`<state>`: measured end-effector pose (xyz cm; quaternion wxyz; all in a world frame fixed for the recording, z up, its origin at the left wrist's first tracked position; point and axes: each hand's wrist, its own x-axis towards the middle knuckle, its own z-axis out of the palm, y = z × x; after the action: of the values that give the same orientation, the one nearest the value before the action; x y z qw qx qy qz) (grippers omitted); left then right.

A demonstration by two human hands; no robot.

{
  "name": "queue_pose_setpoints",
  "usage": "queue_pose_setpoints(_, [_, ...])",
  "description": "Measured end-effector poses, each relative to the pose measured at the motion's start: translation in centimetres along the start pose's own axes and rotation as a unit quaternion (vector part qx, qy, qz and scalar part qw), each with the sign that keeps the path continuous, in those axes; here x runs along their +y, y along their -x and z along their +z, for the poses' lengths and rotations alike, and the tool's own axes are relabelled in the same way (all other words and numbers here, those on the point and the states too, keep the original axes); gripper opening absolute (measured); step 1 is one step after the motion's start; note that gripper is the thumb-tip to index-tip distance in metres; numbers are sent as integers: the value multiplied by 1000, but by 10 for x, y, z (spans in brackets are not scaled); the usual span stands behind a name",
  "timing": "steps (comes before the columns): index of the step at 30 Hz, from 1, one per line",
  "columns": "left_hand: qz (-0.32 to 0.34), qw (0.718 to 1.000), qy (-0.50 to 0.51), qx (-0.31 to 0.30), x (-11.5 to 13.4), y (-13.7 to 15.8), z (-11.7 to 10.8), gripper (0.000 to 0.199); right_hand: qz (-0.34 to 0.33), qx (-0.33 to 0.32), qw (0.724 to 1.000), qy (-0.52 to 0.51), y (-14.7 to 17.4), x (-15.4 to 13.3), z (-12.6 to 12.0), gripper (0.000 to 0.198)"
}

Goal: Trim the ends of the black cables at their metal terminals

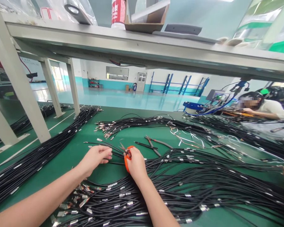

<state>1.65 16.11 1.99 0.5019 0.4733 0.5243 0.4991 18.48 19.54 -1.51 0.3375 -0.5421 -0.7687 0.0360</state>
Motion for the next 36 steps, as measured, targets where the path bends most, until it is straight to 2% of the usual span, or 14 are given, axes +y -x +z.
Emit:
queue_pose_setpoints(3, [17,993,100,67,0,-15,13,37,-11,9,1000,-28,4,-3,-4,21])
queue_pose_setpoints(6, [43,985,158,58,1,-17,20,36,11,6,993,-113,7,-9,-14,25])
queue_pose_setpoints(8, [44,987,156,0,2,-14,23,33,59,14,974,-217,7,-13,-24,26])
queue_pose_setpoints(10, [30,987,125,-96,1,-8,24,30,104,24,947,-304,7,-17,-36,28])
queue_pose_setpoints(13, [30,973,48,-225,0,-1,27,29,128,21,921,-366,8,-19,-47,28])
queue_pose_setpoints(15, [37,961,-2,-274,-1,1,29,28,129,9,913,-386,9,-20,-49,25])
queue_pose_setpoints(18, [32,949,-44,-310,-3,3,32,27,137,-21,903,-407,9,-20,-46,22])
queue_pose_setpoints(20, [35,958,-42,-281,-5,3,34,26,141,-15,901,-410,9,-19,-44,20])
queue_pose_setpoints(23, [48,979,-13,-198,-9,3,36,23,156,20,901,-405,9,-20,-43,21])
queue_pose_setpoints(25, [58,984,13,-171,-11,3,38,21,171,19,901,-399,10,-21,-44,23])
queue_pose_setpoints(31, [33,985,94,-143,-16,3,39,19,194,-2,909,-369,11,-22,-42,25])
queue_pose_setpoints(36, [8,983,121,-134,-17,3,39,18,168,-4,907,-387,10,-18,-38,21])
